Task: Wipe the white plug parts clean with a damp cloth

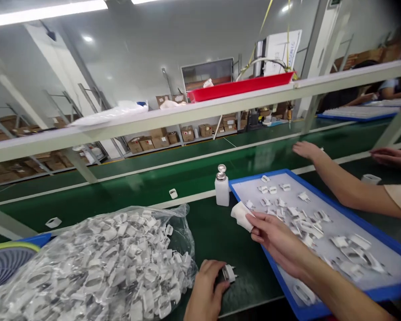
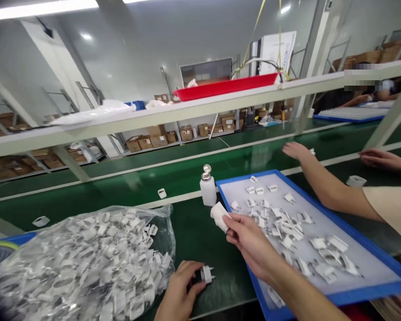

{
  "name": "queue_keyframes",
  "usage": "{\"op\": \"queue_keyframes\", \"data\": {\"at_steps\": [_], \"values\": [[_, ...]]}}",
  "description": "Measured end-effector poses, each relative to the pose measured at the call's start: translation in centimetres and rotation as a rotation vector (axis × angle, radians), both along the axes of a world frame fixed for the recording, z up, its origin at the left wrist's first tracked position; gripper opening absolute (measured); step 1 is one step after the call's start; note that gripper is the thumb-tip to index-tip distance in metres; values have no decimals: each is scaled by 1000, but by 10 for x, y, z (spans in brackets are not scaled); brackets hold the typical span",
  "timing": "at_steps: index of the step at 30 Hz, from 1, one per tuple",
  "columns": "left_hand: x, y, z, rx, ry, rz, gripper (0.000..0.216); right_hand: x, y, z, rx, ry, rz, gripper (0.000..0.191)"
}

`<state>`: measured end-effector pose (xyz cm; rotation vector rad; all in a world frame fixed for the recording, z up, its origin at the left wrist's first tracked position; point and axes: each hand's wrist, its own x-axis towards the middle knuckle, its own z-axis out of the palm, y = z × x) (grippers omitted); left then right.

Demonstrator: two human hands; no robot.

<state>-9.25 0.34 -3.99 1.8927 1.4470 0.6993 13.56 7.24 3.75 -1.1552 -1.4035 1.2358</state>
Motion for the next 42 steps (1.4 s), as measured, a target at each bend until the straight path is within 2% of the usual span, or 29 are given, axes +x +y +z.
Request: {"op": "queue_keyframes", "data": {"at_steps": [3, 6, 9, 13, 17, 21, 24, 28, 32, 36, 42], "values": [[-8, -3, -1, 15, -5, -43, 33, -8, -44, -24, 54, -80, -68, 37], [-8, -2, -4, 98, 34, -96, 34, -25, -72, -59, 200, -246, -43, 35], [-3, -3, -3, 133, 89, -113, 32, -39, -83, -90, 316, -397, 68, 46], [3, -8, 4, 82, 152, -108, 26, -40, -87, -108, 467, -528, 165, 61], [4, -10, 8, 29, 185, -130, 37, -30, -93, -114, 593, -608, 225, 71], [5, -10, 10, 15, 238, -141, 42, -23, -99, -120, 656, -641, 266, 76], [11, -13, 12, -8, 275, -139, 47, -23, -99, -121, 657, -639, 289, 73], [20, -17, 14, -36, 335, -99, 47, -27, -88, -112, 615, -638, 314, 58], [17, -15, 13, 56, 359, -162, 39, -33, -73, -97, 567, -662, 323, 43], [9, -12, 4, 164, 348, -174, 31, -37, -64, -86, 555, -674, 297, 30], [11, -18, -15, 311, 159, -102, 36, -38, -70, -83, 569, -631, 200, 31]]}}
